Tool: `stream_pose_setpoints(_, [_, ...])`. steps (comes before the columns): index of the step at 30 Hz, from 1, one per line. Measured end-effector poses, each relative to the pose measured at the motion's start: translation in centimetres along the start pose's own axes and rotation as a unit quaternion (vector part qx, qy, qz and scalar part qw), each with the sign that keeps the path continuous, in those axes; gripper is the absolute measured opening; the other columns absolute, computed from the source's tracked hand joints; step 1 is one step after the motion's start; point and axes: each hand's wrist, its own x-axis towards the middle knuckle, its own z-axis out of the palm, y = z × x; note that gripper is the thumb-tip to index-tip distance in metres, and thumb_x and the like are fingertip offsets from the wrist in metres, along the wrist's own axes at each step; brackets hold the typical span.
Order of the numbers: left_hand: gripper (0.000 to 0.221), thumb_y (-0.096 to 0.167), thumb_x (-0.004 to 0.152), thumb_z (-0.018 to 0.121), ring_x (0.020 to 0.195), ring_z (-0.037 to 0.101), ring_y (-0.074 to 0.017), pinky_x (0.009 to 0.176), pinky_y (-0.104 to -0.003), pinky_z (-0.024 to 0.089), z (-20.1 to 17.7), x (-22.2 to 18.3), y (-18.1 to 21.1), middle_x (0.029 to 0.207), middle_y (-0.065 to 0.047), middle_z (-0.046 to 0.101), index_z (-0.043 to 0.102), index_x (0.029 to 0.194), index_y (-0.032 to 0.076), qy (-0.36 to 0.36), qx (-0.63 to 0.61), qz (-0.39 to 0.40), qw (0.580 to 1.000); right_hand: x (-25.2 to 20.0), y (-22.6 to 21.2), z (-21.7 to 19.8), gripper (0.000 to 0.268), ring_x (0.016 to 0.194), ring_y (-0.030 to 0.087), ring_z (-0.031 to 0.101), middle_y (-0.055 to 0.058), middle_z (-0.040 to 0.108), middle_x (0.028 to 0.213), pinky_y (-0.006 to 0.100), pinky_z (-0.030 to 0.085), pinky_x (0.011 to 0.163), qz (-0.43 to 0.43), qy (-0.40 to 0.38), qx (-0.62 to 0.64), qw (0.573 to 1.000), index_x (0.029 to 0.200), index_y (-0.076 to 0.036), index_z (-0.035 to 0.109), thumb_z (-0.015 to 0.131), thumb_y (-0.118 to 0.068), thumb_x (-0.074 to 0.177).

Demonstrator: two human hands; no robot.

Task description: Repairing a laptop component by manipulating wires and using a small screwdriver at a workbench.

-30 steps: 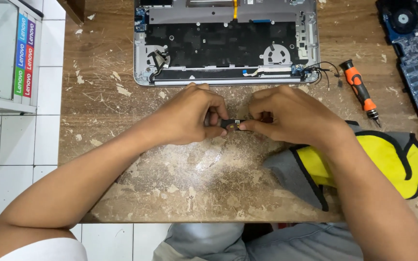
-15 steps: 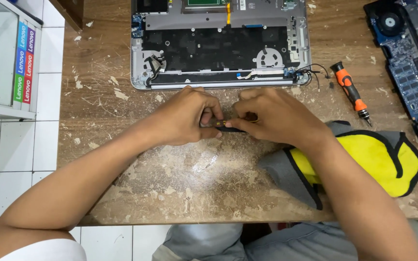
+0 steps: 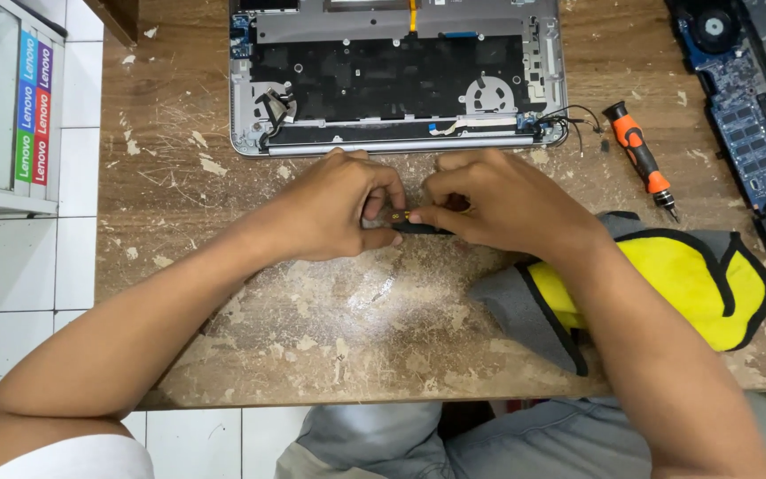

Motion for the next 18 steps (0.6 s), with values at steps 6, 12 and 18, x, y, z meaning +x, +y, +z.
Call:
stream_pose_setpoints(6, [0.028,0.031,0.075,0.084,0.075,0.063,-0.0264,0.083,-0.04,0.046,0.4,0.4,-0.1,0.062,-0.002,0.063,0.071,0.091,0.012,0.01,0.023,0.028,0.999,0.0,0.0,0.0,0.017,0.057,0.018,0.058,0.005,0.057,0.064,0.031,0.047,0.055,-0.02,0.015,-0.013,1.0,0.075,-0.005,0.074,0.077,-0.014,0.088])
stream_pose_setpoints(12, [0.025,0.026,0.079,0.081,0.076,0.062,-0.0263,0.083,-0.039,0.043,0.2,0.2,0.3,0.063,-0.001,0.064,0.071,0.097,0.011,-0.003,0.02,0.018,1.0,-0.2,0.6,-0.2,0.017,0.055,0.019,0.058,0.007,0.058,0.064,0.032,0.047,0.053,-0.02,0.026,-0.015,0.999,0.075,-0.003,0.073,0.078,-0.013,0.087])
stream_pose_setpoints(18, [0.031,0.023,0.082,0.079,0.075,0.06,-0.026,0.081,-0.037,0.041,-0.2,0.0,1.0,0.064,-0.003,0.064,0.069,0.106,0.007,0.001,0.012,0.019,1.0,-0.3,1.0,-0.5,0.021,0.056,0.022,0.06,0.008,0.059,0.062,0.033,0.046,0.053,-0.01,0.039,-0.028,0.999,0.07,-0.004,0.07,0.081,-0.014,0.085])
